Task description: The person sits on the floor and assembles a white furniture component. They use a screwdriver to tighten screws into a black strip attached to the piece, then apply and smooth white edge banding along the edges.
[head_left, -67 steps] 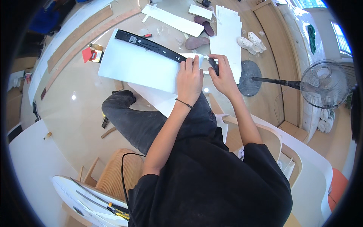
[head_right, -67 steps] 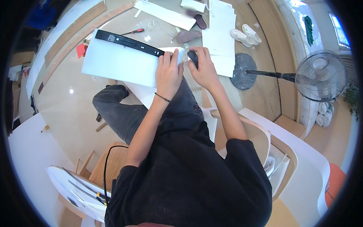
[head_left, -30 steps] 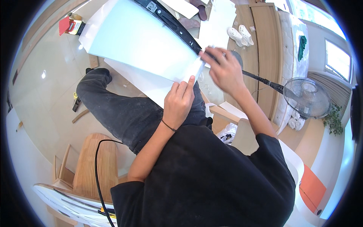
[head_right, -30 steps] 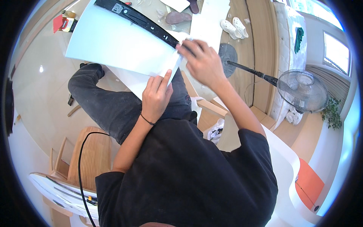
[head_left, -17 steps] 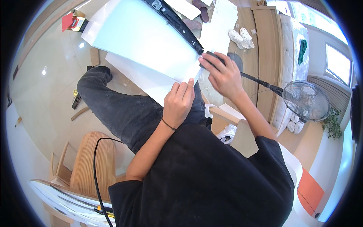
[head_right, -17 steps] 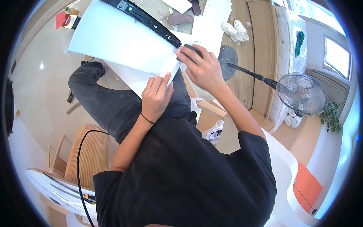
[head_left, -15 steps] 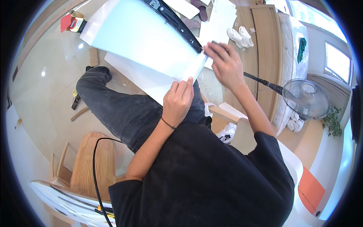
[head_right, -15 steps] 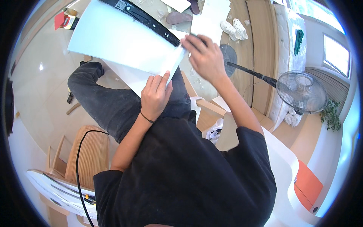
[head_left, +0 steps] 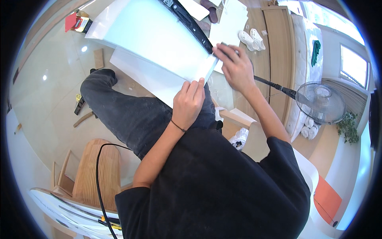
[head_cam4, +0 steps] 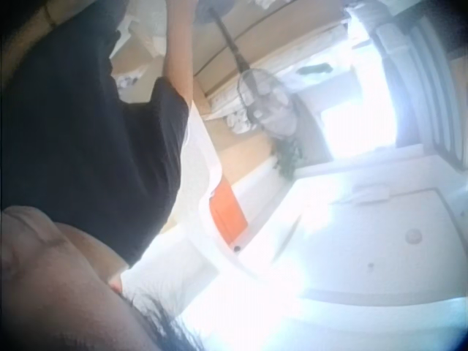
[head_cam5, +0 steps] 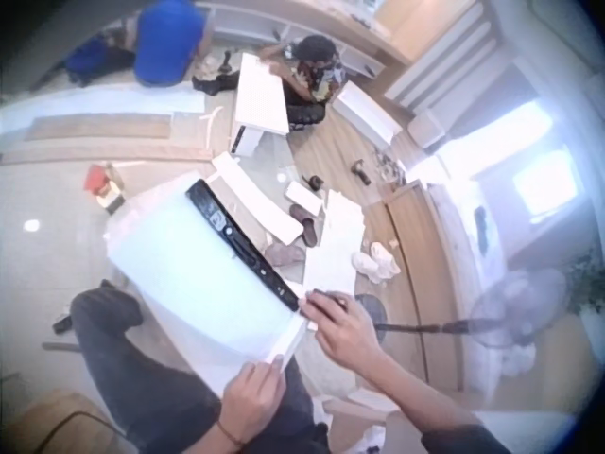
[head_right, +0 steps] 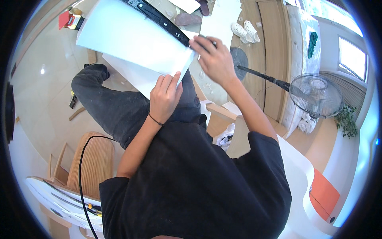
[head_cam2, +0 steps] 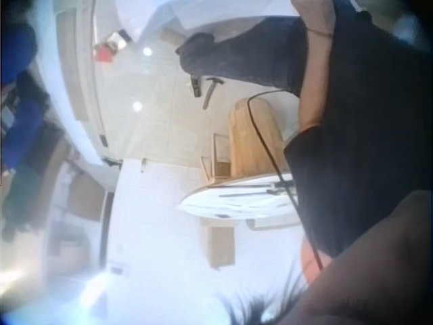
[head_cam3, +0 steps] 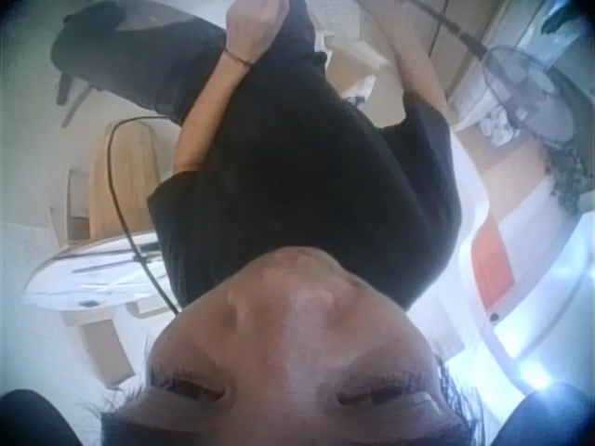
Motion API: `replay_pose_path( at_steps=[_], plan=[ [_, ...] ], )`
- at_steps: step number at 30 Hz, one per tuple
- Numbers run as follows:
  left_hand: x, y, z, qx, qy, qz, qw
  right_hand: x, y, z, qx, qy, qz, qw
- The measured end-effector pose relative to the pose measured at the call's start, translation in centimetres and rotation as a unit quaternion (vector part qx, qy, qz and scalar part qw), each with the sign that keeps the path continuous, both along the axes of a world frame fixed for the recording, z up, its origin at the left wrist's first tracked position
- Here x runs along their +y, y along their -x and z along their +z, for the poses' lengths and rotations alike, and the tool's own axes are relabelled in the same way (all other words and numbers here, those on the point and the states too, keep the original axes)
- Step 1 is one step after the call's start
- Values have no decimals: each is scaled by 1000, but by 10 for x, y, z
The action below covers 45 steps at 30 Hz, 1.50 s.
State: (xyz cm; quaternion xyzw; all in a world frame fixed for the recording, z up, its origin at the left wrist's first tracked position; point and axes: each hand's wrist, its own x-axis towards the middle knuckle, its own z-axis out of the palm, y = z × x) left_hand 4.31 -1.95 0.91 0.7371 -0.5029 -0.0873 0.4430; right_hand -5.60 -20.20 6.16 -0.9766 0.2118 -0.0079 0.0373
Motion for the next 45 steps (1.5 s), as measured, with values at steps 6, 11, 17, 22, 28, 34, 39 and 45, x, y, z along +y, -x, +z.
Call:
replay_pose_path(
  at_steps=[6, 11, 17, 22, 28, 34, 39, 45],
  plan=[
    [2, 2, -3, 2, -5, 1, 1000, -1, 3, 0, -15, 16, 114, 993],
    [2, 3, -3, 0, -2, 5, 1000, -8, 7, -4, -7, 40, 108, 993],
    [2, 2, -4, -7, -1, 3, 1000, -8, 7, -3, 15, 61, 32, 998],
    [3, 3, -4, -17, 10, 16, 1000, -8, 3, -3, -18, 39, 95, 995],
    [15, 8, 1, -26, -21, 23, 999, -8, 5, -5, 5, 45, 112, 993],
    [40, 13, -5, -60, 1, 21, 998, -6, 9, -7, -7, 62, 126, 990],
    [52, 16, -12, -55, 27, 25, 998, -5, 14, -9, -38, 49, 30, 998],
    [62, 14, -20, -48, 23, 6, 999, -1, 19, -9, -1, 63, 128, 990]
  ],
)
